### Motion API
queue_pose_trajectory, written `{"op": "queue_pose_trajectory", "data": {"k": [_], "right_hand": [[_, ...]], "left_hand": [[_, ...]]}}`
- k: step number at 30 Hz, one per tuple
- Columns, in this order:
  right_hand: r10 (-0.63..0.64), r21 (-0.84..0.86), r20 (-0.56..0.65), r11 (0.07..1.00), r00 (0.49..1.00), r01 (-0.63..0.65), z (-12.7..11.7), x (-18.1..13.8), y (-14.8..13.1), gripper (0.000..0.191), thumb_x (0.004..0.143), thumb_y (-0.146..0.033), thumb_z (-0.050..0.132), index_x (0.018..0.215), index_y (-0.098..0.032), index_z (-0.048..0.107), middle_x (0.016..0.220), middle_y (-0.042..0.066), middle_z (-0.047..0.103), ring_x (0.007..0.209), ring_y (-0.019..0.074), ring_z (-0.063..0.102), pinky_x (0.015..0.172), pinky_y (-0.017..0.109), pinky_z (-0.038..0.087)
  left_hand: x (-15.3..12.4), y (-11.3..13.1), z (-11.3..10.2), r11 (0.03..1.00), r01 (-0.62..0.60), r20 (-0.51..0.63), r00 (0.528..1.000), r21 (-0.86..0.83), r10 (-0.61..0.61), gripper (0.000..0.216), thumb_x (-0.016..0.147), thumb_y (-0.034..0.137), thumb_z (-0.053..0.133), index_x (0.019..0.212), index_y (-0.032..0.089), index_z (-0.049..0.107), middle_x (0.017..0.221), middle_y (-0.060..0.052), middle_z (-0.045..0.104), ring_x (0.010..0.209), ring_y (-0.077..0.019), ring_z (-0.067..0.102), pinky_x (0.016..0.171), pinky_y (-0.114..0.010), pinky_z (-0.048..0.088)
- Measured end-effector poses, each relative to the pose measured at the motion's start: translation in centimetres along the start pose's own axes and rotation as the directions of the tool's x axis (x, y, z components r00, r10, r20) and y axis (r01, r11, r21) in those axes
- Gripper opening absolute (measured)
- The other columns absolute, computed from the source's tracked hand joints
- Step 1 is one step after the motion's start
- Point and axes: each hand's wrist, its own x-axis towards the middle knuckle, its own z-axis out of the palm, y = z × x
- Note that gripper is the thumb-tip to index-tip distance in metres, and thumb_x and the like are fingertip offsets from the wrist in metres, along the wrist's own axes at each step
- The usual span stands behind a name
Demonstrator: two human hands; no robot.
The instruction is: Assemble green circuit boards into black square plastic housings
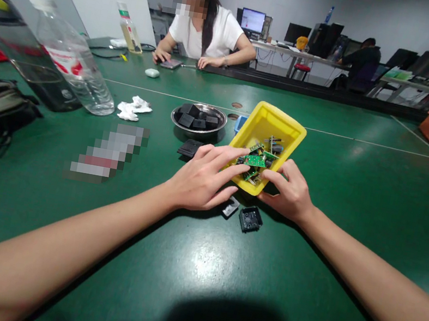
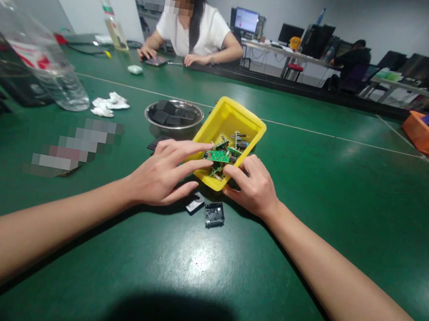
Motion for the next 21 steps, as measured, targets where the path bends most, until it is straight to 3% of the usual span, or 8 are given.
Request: {"op": "queue_pose_trajectory", "data": {"k": [7, 21], "right_hand": [[-0.013, 0.033, 0.016, 0.999, 1.0, 0.013, -0.09, 0.11, -0.05, 0.016, 0.089, -0.024, 0.071, 0.103, -0.022, 0.064, 0.08, 0.003, 0.053, 0.073, 0.0191, 0.049, 0.065, 0.031, 0.046], [-0.024, 0.048, 0.024, 0.999, 0.999, 0.023, 0.0, 0.1, -0.09, 0.02, 0.089, -0.026, 0.072, 0.105, -0.021, 0.061, 0.082, 0.004, 0.054, 0.076, 0.0197, 0.05, 0.065, 0.031, 0.048]], "left_hand": [[0.02, 0.07, -0.18, 0.999, 0.007, 0.028, 1.0, -0.039, -0.006, 0.038, 0.1, 0.029, 0.052, 0.132, 0.011, 0.058, 0.142, -0.021, 0.063, 0.129, -0.0321, 0.059, 0.105, -0.047, 0.04], [-0.31, -0.09, 0.07, 0.984, 0.026, -0.05, 0.998, -0.176, -0.035, 0.043, 0.094, 0.022, 0.057, 0.135, 0.012, 0.056, 0.143, -0.02, 0.06, 0.131, -0.0324, 0.058, 0.107, -0.049, 0.047]]}}
